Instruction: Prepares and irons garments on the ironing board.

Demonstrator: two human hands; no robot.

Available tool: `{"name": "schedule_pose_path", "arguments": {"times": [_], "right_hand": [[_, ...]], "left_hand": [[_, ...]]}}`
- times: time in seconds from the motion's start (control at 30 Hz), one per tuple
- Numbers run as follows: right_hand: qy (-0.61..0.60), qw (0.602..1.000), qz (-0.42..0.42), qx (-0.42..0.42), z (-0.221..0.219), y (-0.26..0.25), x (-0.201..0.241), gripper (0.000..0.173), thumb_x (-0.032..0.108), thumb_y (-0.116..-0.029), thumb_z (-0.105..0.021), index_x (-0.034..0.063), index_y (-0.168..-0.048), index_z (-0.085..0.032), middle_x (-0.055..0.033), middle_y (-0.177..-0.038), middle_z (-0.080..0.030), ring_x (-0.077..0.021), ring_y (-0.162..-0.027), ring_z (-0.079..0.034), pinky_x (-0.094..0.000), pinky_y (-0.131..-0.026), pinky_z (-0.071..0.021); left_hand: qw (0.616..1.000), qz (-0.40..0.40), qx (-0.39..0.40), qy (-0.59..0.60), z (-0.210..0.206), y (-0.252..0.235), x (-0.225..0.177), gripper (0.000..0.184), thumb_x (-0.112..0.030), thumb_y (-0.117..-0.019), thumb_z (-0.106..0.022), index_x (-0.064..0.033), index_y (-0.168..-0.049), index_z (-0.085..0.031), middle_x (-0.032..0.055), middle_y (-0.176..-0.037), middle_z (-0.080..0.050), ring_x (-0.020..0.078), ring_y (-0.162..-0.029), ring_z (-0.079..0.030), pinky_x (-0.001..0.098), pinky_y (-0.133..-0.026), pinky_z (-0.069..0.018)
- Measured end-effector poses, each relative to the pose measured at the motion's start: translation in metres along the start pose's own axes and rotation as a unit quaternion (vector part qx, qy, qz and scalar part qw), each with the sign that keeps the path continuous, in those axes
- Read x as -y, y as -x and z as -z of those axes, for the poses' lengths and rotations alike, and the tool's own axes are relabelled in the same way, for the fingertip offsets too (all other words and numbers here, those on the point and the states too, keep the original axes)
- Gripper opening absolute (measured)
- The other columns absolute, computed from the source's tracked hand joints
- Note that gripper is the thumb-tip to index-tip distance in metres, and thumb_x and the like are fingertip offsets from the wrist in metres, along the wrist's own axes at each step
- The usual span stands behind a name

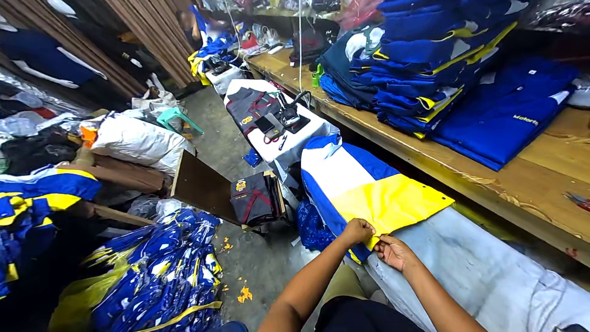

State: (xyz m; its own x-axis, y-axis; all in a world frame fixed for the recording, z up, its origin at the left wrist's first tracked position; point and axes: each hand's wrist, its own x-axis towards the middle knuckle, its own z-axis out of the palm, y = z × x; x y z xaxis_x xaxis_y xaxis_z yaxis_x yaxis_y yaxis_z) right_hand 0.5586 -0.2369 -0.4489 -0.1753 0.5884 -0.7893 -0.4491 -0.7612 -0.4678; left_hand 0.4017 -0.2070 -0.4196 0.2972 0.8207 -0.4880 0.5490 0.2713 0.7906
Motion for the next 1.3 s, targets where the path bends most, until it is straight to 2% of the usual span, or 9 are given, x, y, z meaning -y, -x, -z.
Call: {"name": "schedule_pose_path", "arguments": {"times": [0.07, 0.13, 0.23, 0.5, 0.77, 1.0, 1.1, 1.2, 1.3], "right_hand": [[-0.025, 0.999, 0.011, -0.036, -0.005, 0.012, -0.003, 0.018, 0.012, -0.1071, -0.041, 0.0080, -0.095, -0.054, -0.0043, -0.069, -0.060, -0.0117, -0.053, -0.056, -0.0250, -0.048, -0.0467], [-0.046, 0.997, 0.025, -0.054, -0.008, 0.021, -0.004, 0.017, 0.008, -0.1032, -0.042, 0.0069, -0.091, -0.054, -0.0063, -0.070, -0.062, -0.0132, -0.056, -0.058, -0.0260, -0.050, -0.0478], [-0.039, 0.996, 0.041, -0.067, -0.010, 0.024, -0.006, 0.013, 0.013, -0.1045, -0.044, 0.0067, -0.097, -0.054, -0.0063, -0.076, -0.062, -0.0134, -0.061, -0.059, -0.0265, -0.054, -0.0479], [0.018, 0.991, 0.070, -0.112, -0.014, 0.014, -0.012, 0.020, 0.021, -0.1080, -0.052, 0.0016, -0.110, -0.059, -0.0061, -0.077, -0.062, -0.0114, -0.059, -0.056, -0.0256, -0.052, -0.0448], [0.026, 0.987, 0.074, -0.139, -0.017, 0.005, -0.015, 0.014, 0.013, -0.1079, -0.051, -0.0001, -0.107, -0.057, -0.0076, -0.075, -0.059, -0.0114, -0.055, -0.053, -0.0245, -0.049, -0.0433], [0.059, 0.984, 0.087, -0.145, -0.016, 0.002, -0.021, 0.015, 0.013, -0.1089, -0.049, -0.0005, -0.111, -0.056, -0.0082, -0.079, -0.059, -0.0116, -0.058, -0.053, -0.0255, -0.051, -0.0433], [0.021, 0.988, 0.079, -0.130, -0.017, 0.008, -0.019, 0.018, 0.015, -0.1096, -0.047, -0.0007, -0.113, -0.056, -0.0078, -0.080, -0.058, -0.0132, -0.062, -0.054, -0.0283, -0.057, -0.0463], [0.009, 0.991, 0.063, -0.118, -0.020, 0.016, -0.012, 0.024, 0.021, -0.1110, -0.045, 0.0002, -0.118, -0.055, -0.0077, -0.080, -0.061, -0.0124, -0.060, -0.056, -0.0271, -0.055, -0.0476], [0.022, 0.989, 0.072, -0.123, -0.012, 0.005, -0.020, 0.024, 0.019, -0.1092, -0.050, -0.0018, -0.120, -0.055, -0.0094, -0.088, -0.062, -0.0127, -0.063, -0.055, -0.0274, -0.057, -0.0475]], "left_hand": [[0.995, -0.010, -0.036, -0.097, -0.011, 0.010, -0.007, 0.028, -0.018, -0.1032, -0.057, 0.0026, -0.117, -0.071, 0.0213, -0.116, -0.071, 0.0333, -0.115, -0.065, 0.0575, -0.108, -0.0410], [0.979, -0.046, -0.081, -0.184, -0.025, 0.020, -0.013, 0.028, -0.017, -0.1034, -0.055, 0.0004, -0.117, -0.073, 0.0194, -0.120, -0.070, 0.0335, -0.121, -0.062, 0.0570, -0.113, -0.0352], [0.960, -0.084, -0.123, -0.237, -0.040, 0.025, -0.007, 0.028, -0.017, -0.1040, -0.055, 0.0002, -0.116, -0.074, 0.0188, -0.120, -0.071, 0.0337, -0.121, -0.063, 0.0546, -0.112, -0.0365], [0.980, -0.039, -0.107, -0.165, -0.041, 0.021, 0.002, 0.030, -0.020, -0.1051, -0.055, -0.0013, -0.122, -0.072, 0.0175, -0.124, -0.070, 0.0317, -0.123, -0.062, 0.0556, -0.114, -0.0340], [0.990, -0.014, -0.122, -0.065, -0.046, 0.020, 0.013, 0.029, -0.018, -0.0996, -0.065, 0.0006, -0.121, -0.071, 0.0189, -0.118, -0.070, 0.0311, -0.114, -0.065, 0.0541, -0.110, -0.0399], [0.992, 0.025, -0.063, -0.109, -0.031, 0.018, -0.004, 0.031, -0.022, -0.1065, -0.054, 0.0002, -0.120, -0.070, 0.0189, -0.121, -0.071, 0.0311, -0.121, -0.063, 0.0564, -0.113, -0.0352], [0.975, -0.036, -0.098, -0.195, -0.042, 0.024, -0.005, 0.031, -0.018, -0.1064, -0.051, 0.0010, -0.120, -0.071, 0.0186, -0.122, -0.070, 0.0320, -0.123, -0.062, 0.0552, -0.115, -0.0334], [0.947, -0.137, -0.180, -0.229, -0.056, 0.027, 0.013, 0.027, -0.011, -0.1020, -0.054, 0.0030, -0.111, -0.075, 0.0208, -0.114, -0.074, 0.0370, -0.115, -0.068, 0.0601, -0.110, -0.0385], [0.942, -0.154, -0.202, -0.219, -0.067, 0.023, 0.034, 0.022, -0.010, -0.1007, -0.058, -0.0003, -0.109, -0.076, 0.0186, -0.112, -0.074, 0.0362, -0.112, -0.068, 0.0609, -0.108, -0.0400]]}}
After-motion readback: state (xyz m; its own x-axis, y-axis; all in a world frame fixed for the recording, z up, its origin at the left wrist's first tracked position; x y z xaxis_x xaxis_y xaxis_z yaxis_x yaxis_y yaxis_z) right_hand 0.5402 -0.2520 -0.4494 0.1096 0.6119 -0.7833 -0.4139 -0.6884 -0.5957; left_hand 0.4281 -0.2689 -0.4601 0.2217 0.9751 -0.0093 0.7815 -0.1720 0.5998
